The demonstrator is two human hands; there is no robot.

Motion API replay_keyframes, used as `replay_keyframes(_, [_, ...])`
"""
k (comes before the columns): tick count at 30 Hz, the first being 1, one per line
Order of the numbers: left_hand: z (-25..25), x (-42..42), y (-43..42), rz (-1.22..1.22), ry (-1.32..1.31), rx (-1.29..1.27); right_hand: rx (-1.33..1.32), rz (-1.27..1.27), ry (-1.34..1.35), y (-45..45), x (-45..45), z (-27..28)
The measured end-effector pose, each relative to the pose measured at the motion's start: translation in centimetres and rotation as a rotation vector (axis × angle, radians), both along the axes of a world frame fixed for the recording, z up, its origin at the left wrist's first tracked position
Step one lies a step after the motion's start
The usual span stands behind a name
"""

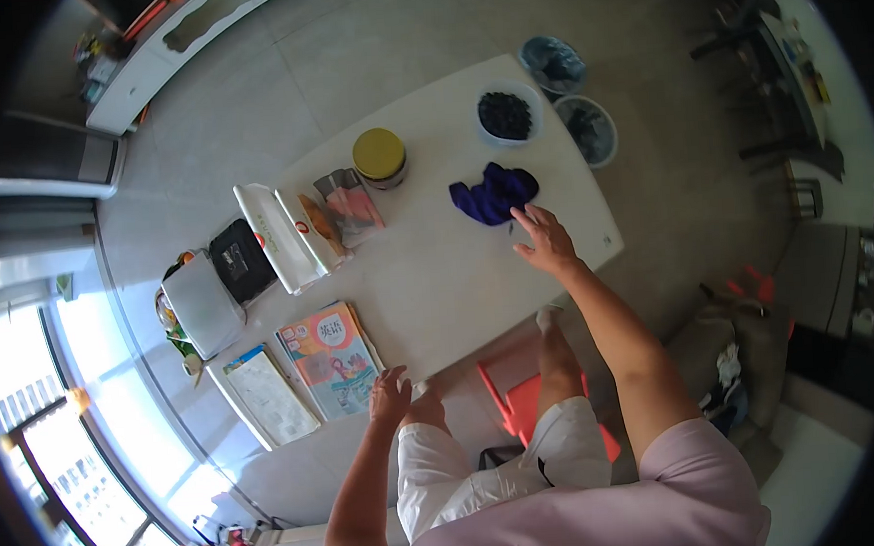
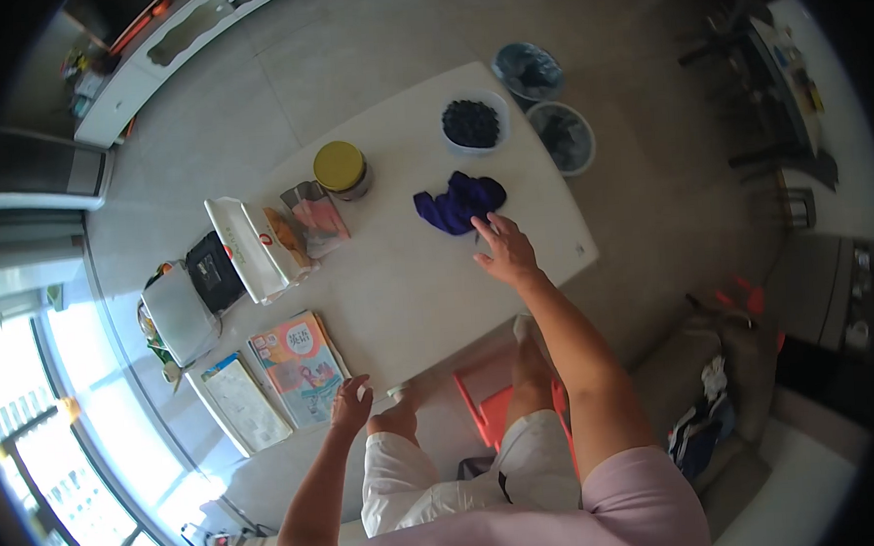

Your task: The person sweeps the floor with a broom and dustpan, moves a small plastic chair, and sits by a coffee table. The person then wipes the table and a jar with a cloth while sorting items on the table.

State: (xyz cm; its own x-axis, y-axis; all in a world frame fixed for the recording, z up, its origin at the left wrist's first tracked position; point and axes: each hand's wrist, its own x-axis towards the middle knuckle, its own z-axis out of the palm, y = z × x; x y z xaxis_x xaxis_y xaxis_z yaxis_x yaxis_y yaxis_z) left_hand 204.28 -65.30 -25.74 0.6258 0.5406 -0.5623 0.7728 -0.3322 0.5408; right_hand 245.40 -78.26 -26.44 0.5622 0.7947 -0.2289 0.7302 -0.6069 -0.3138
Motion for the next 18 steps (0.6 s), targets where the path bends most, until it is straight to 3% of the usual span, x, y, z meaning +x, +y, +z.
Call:
replay_keyframes(1, [-1.7, 1.0, -0.4, 0.021, -0.012, -0.070, 0.002, 0.097, -0.072, 1.3, 1.3, -1.5])
replay_keyframes(3, [-4.1, 3.8, -1.4, -0.001, -0.026, 0.109, 0.016, 0.293, -0.199, 3.9, 3.7, -4.3])
replay_keyframes(7, [-9.8, 9.7, -2.9, 0.016, 0.092, 0.335, -0.082, 0.680, -0.096, 7.9, 7.1, -8.6])
replay_keyframes(10, [-13.9, 10.0, -5.1, 0.004, 0.191, 0.563, 0.041, 0.725, -0.081, 9.3, 7.4, -11.8])
replay_keyframes(14, [-14.5, 9.8, -5.4, -0.004, 0.161, 0.613, 0.271, 0.396, -0.282, 15.2, 6.3, -13.6])
replay_keyframes(18, [-14.4, 9.9, -5.4, -0.004, 0.178, 0.621, 0.388, 0.225, -0.346, 20.5, 6.9, -14.5])
